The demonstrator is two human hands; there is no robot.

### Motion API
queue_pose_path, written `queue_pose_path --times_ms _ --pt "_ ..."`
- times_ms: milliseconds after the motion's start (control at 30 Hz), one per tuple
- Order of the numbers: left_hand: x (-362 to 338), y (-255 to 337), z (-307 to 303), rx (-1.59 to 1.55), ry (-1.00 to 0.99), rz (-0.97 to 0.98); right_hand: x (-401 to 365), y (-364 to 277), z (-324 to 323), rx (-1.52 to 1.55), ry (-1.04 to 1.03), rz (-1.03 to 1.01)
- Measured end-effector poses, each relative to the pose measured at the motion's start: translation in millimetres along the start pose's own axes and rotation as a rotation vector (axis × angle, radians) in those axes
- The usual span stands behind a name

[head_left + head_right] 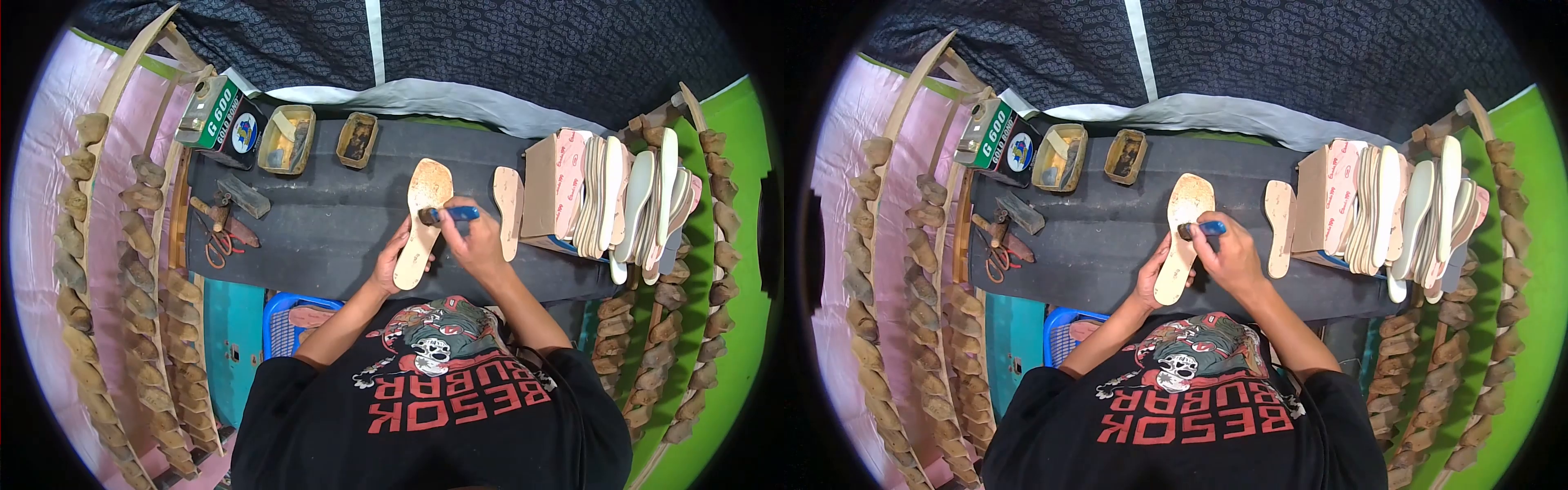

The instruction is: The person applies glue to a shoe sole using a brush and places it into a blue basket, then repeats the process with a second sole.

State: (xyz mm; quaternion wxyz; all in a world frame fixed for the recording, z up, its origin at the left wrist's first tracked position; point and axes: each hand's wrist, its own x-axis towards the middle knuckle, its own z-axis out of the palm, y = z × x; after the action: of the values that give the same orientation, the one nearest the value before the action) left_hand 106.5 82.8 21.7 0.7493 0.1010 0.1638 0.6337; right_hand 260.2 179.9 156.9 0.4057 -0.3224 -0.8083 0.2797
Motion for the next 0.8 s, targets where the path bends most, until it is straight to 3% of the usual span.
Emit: queue_pose_path --times_ms 267,400,533,800 --pt "-0.3 2.1 -5.5 -0.04 -0.046 -0.025 14.2 15.4 -20.8 -0.075 0.093 0.083" --pt "-0.3 0.7 -1.5 -0.007 -0.013 -0.023 5.0 10.1 -10.8 -0.05 0.083 -0.017" --pt "-0.7 -0.7 -3.6 -0.013 0.019 -0.019 1.2 7.8 -3.1 -0.019 0.019 -0.011" --pt "-1.5 -1.6 -9.9 -0.009 -0.017 -0.026 16.1 14.5 -19.6 -0.07 0.081 0.067"
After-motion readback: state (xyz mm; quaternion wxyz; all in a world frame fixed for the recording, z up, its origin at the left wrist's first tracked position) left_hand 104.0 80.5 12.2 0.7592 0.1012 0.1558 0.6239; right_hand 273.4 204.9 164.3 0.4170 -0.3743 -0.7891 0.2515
